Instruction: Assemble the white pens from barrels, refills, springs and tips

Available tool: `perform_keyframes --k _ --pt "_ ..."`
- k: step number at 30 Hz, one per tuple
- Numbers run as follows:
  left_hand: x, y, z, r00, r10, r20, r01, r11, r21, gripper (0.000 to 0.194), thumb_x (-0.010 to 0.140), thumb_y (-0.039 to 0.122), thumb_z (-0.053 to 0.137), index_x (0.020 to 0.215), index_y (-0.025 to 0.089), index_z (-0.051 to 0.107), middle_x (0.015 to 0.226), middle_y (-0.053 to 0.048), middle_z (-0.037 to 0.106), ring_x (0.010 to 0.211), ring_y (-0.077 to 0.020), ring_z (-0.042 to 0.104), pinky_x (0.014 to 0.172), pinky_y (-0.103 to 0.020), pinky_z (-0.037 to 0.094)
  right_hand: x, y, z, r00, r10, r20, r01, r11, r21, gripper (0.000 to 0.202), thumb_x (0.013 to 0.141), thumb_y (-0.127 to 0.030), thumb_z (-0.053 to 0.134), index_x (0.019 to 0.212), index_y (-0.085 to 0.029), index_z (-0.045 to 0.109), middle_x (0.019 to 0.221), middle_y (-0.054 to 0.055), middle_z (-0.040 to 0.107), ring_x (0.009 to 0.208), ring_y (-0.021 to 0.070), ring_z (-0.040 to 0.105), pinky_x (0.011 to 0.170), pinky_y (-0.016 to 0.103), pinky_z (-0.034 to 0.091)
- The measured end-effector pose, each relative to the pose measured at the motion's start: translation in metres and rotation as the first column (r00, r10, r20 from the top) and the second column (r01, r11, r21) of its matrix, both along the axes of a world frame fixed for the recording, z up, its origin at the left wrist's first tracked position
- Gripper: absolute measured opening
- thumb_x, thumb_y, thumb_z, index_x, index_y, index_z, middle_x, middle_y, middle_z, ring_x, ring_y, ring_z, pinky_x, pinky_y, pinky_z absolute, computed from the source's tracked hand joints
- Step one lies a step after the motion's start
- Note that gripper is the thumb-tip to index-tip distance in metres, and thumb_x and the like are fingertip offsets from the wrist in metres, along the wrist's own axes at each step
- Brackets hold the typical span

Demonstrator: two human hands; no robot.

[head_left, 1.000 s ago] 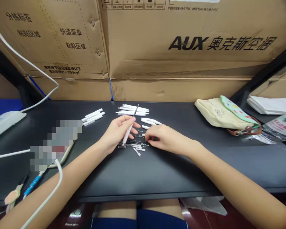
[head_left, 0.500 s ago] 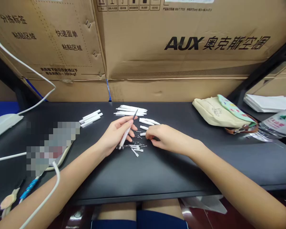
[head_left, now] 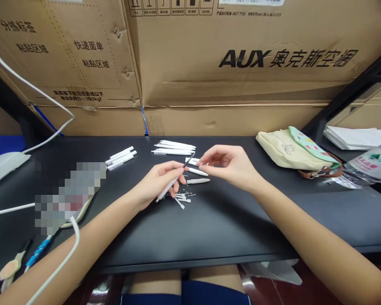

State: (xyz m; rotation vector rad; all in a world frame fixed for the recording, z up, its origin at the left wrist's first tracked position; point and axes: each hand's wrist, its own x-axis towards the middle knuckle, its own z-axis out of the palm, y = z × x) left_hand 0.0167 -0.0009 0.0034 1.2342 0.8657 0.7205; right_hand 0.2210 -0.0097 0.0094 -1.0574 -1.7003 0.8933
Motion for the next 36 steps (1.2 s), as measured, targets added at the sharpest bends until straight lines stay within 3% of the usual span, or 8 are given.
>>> perform_keyframes --k 3,6,9,15,24,31,34,36 --pt "0.001 -0.003 0.002 0.997 -0.061 -0.038 0.061 0.998 0.002 0.026 0.079 0.035 0.063 0.092 0.013 0.062 0.068 0.001 0.06 0.044 -0.0044 0.048 0.04 -0.016 0.037 -0.004 0.005 -0.005 0.927 -0.119 -0.354 0.055 0.981 -0.185 0.026 0.058 -0.025 0.081 0.074 -0.018 0.062 0.075 0.002 0.068 0.077 0.0177 0.066 0.079 0.034 0.052" --pt "0.001 -0.004 0.002 0.995 -0.087 -0.048 0.088 0.996 0.005 0.027 0.079 0.036 0.064 0.093 0.013 0.062 0.067 0.001 0.06 0.044 -0.0044 0.048 0.04 -0.016 0.037 -0.011 0.005 -0.009 0.859 -0.138 -0.493 -0.02 0.953 -0.302 0.031 0.055 -0.025 0.083 0.073 -0.018 0.06 0.072 -0.001 0.067 0.073 0.0151 0.067 0.082 0.036 0.053" --pt "0.001 -0.004 0.002 0.994 -0.099 -0.049 0.099 0.995 0.011 0.027 0.079 0.036 0.063 0.093 0.013 0.062 0.067 0.0 0.06 0.044 -0.0045 0.049 0.041 -0.015 0.037 -0.017 0.002 -0.012 0.832 -0.127 -0.541 -0.066 0.944 -0.322 0.03 0.055 -0.024 0.083 0.073 -0.017 0.06 0.071 -0.002 0.067 0.072 0.0136 0.067 0.084 0.035 0.053" --pt "0.001 -0.004 0.0 0.992 -0.111 -0.059 0.112 0.994 0.009 0.029 0.078 0.038 0.064 0.094 0.014 0.063 0.069 0.0 0.061 0.045 -0.005 0.049 0.04 -0.016 0.036 -0.019 0.0 -0.013 0.793 -0.193 -0.578 0.021 0.957 -0.291 0.028 0.057 -0.025 0.082 0.073 -0.019 0.06 0.07 -0.003 0.066 0.076 0.0143 0.068 0.087 0.034 0.051" --pt "0.001 -0.003 -0.002 0.992 -0.113 -0.058 0.114 0.993 0.015 0.029 0.079 0.038 0.063 0.094 0.014 0.062 0.069 0.001 0.061 0.045 -0.005 0.049 0.044 -0.017 0.04 -0.021 0.0 -0.019 0.805 -0.158 -0.572 -0.028 0.953 -0.302 0.029 0.056 -0.024 0.083 0.074 -0.019 0.061 0.072 -0.002 0.066 0.078 0.014 0.067 0.084 0.033 0.051" --pt "0.002 -0.003 -0.003 0.996 -0.09 -0.021 0.091 0.996 0.013 0.026 0.079 0.038 0.063 0.091 0.014 0.06 0.068 0.001 0.06 0.046 -0.0052 0.049 0.045 -0.018 0.043 -0.016 0.002 -0.02 0.924 -0.035 -0.382 -0.071 0.963 -0.26 0.035 0.06 -0.029 0.08 0.088 -0.018 0.062 0.085 0.003 0.069 0.077 0.0157 0.066 0.08 0.035 0.05" --pt "0.002 -0.002 -0.001 1.0 0.028 0.015 -0.028 0.999 0.031 0.027 0.078 0.036 0.064 0.095 0.014 0.06 0.068 0.002 0.059 0.046 -0.0054 0.048 0.044 -0.019 0.044 -0.005 0.007 -0.015 0.995 -0.05 -0.081 0.044 0.997 -0.07 0.03 0.063 -0.029 0.077 0.087 -0.018 0.064 0.09 0.005 0.068 0.077 0.0162 0.062 0.069 0.03 0.049" --pt "0.001 -0.002 0.002 0.994 0.104 0.034 -0.105 0.994 0.04 0.027 0.079 0.034 0.064 0.097 0.014 0.06 0.068 0.002 0.058 0.046 -0.005 0.047 0.045 -0.019 0.045 0.002 0.009 -0.014 0.978 -0.04 0.205 0.028 0.998 0.06 0.02 0.068 -0.026 0.072 0.084 -0.017 0.066 0.085 0.004 0.067 0.072 0.0153 0.059 0.063 0.028 0.045"
